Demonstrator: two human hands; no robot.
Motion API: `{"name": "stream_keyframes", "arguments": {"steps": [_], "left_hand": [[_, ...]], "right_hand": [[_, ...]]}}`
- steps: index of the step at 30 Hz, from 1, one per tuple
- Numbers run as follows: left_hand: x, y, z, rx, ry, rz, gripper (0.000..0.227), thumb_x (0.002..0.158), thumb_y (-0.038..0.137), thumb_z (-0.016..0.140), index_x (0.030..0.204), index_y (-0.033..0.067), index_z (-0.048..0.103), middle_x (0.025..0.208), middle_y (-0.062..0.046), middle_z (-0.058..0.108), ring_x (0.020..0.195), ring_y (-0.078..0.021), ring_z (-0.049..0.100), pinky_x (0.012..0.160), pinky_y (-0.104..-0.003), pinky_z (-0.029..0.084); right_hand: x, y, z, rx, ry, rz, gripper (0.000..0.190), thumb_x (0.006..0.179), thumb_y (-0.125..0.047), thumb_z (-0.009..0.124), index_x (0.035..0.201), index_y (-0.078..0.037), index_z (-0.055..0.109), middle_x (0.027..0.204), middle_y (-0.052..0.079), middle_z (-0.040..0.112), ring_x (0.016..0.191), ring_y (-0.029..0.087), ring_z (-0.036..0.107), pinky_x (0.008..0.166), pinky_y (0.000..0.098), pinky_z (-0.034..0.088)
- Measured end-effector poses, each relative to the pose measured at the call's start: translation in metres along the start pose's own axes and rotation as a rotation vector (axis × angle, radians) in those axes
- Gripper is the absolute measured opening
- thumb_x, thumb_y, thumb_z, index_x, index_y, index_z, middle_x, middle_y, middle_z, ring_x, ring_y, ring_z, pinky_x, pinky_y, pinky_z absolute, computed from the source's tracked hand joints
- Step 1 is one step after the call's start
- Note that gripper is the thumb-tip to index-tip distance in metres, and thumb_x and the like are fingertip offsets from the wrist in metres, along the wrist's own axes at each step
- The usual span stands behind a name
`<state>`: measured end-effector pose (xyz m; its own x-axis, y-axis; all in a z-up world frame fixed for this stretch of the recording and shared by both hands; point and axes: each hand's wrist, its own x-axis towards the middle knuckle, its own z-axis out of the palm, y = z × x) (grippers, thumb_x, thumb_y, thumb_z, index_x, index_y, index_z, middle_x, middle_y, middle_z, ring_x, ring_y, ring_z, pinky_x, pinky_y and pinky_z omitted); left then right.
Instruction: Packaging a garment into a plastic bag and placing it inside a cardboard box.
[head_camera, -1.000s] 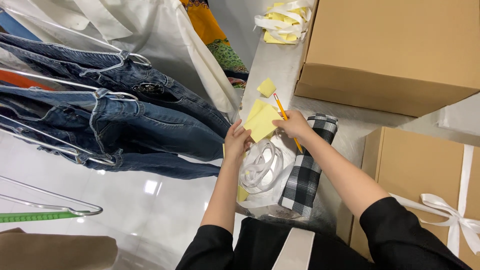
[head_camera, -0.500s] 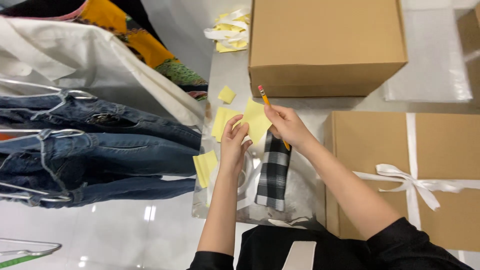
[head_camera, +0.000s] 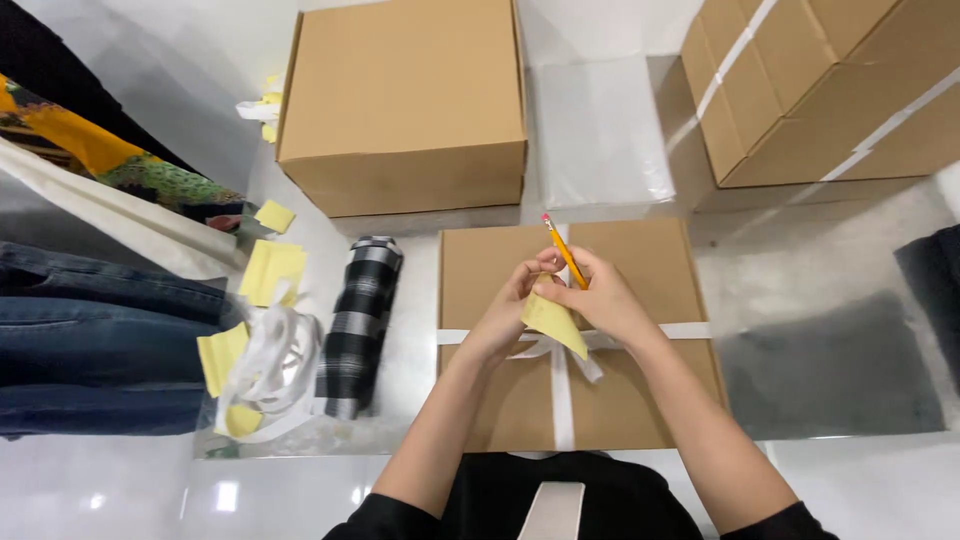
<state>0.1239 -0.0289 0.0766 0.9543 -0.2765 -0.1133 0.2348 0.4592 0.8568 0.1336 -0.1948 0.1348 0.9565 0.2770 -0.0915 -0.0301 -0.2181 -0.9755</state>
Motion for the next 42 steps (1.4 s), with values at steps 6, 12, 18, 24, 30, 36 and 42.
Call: {"name": "stream_keyframes", "arguments": {"steps": [6, 12, 18, 24, 30, 36, 42], "left_hand": [[0.02, -0.064, 0.06, 0.159, 0.009, -0.033, 0.055, 0.097, 0.002, 0.071, 0.149, 0.0132, 0.056, 0.126, -0.016, 0.065, 0.101, -0.0238, 0.068, 0.075, -0.028, 0.059], [0.003, -0.098, 0.061, -0.008, 0.222, -0.034, 0.066, 0.09, -0.003, 0.077, 0.151, 0.0072, 0.054, 0.124, -0.022, 0.072, 0.097, -0.0288, 0.076, 0.075, -0.034, 0.064], [-0.002, -0.06, 0.081, 0.553, 0.703, 0.161, 0.02, 0.109, 0.021, 0.06, 0.125, 0.017, 0.071, 0.115, -0.007, 0.077, 0.107, -0.0229, 0.074, 0.093, -0.038, 0.06], [0.037, -0.085, 0.071, 1.262, 0.464, 0.387, 0.028, 0.092, 0.026, 0.081, 0.119, 0.0267, 0.073, 0.119, 0.0, 0.063, 0.11, -0.0274, 0.065, 0.096, -0.043, 0.056], [0.077, -0.099, 0.06, 1.539, 0.251, 0.149, 0.052, 0.092, 0.04, 0.081, 0.14, 0.0319, 0.06, 0.13, 0.0, 0.057, 0.127, -0.0248, 0.053, 0.104, -0.044, 0.05], [0.086, -0.12, 0.048, 1.516, 0.282, 0.23, 0.055, 0.087, 0.04, 0.085, 0.137, 0.0318, 0.063, 0.12, 0.001, 0.059, 0.118, -0.025, 0.055, 0.099, -0.041, 0.048], [0.084, -0.108, 0.053, 1.528, 0.257, 0.246, 0.055, 0.089, 0.043, 0.081, 0.14, 0.0323, 0.061, 0.122, -0.002, 0.058, 0.119, -0.0278, 0.055, 0.096, -0.041, 0.048]], "right_hand": [[-0.01, 0.082, -0.092, -0.023, -0.128, -0.112, 0.04, 0.085, -0.021, 0.091, 0.119, -0.005, 0.079, 0.13, 0.016, 0.063, 0.133, 0.031, 0.053, 0.12, 0.0434, 0.037], [-0.023, 0.082, -0.125, -0.011, -0.124, 0.023, 0.023, 0.092, -0.021, 0.087, 0.11, -0.008, 0.08, 0.12, 0.006, 0.071, 0.116, 0.02, 0.066, 0.103, 0.0352, 0.053], [0.017, 0.099, -0.157, -0.405, -0.008, -0.087, 0.017, 0.096, -0.028, 0.085, 0.11, -0.019, 0.083, 0.106, 0.003, 0.076, 0.097, 0.025, 0.075, 0.079, 0.0337, 0.057], [0.056, 0.138, -0.17, -0.709, -0.007, -0.238, 0.014, 0.101, -0.029, 0.078, 0.111, -0.019, 0.079, 0.116, 0.007, 0.074, 0.113, 0.036, 0.072, 0.097, 0.0453, 0.057], [0.064, 0.13, -0.155, -0.725, -0.105, -0.126, 0.02, 0.099, -0.029, 0.077, 0.113, -0.015, 0.081, 0.11, 0.01, 0.078, 0.109, 0.035, 0.074, 0.094, 0.0447, 0.058], [0.069, 0.129, -0.152, -0.678, -0.115, -0.068, 0.023, 0.093, -0.031, 0.08, 0.11, -0.014, 0.081, 0.112, 0.014, 0.078, 0.111, 0.042, 0.073, 0.091, 0.0497, 0.059], [0.068, 0.121, -0.152, -0.772, 0.066, 0.018, 0.055, 0.085, -0.043, 0.089, 0.129, -0.015, 0.072, 0.128, 0.012, 0.063, 0.119, 0.043, 0.069, 0.095, 0.053, 0.059]]}}
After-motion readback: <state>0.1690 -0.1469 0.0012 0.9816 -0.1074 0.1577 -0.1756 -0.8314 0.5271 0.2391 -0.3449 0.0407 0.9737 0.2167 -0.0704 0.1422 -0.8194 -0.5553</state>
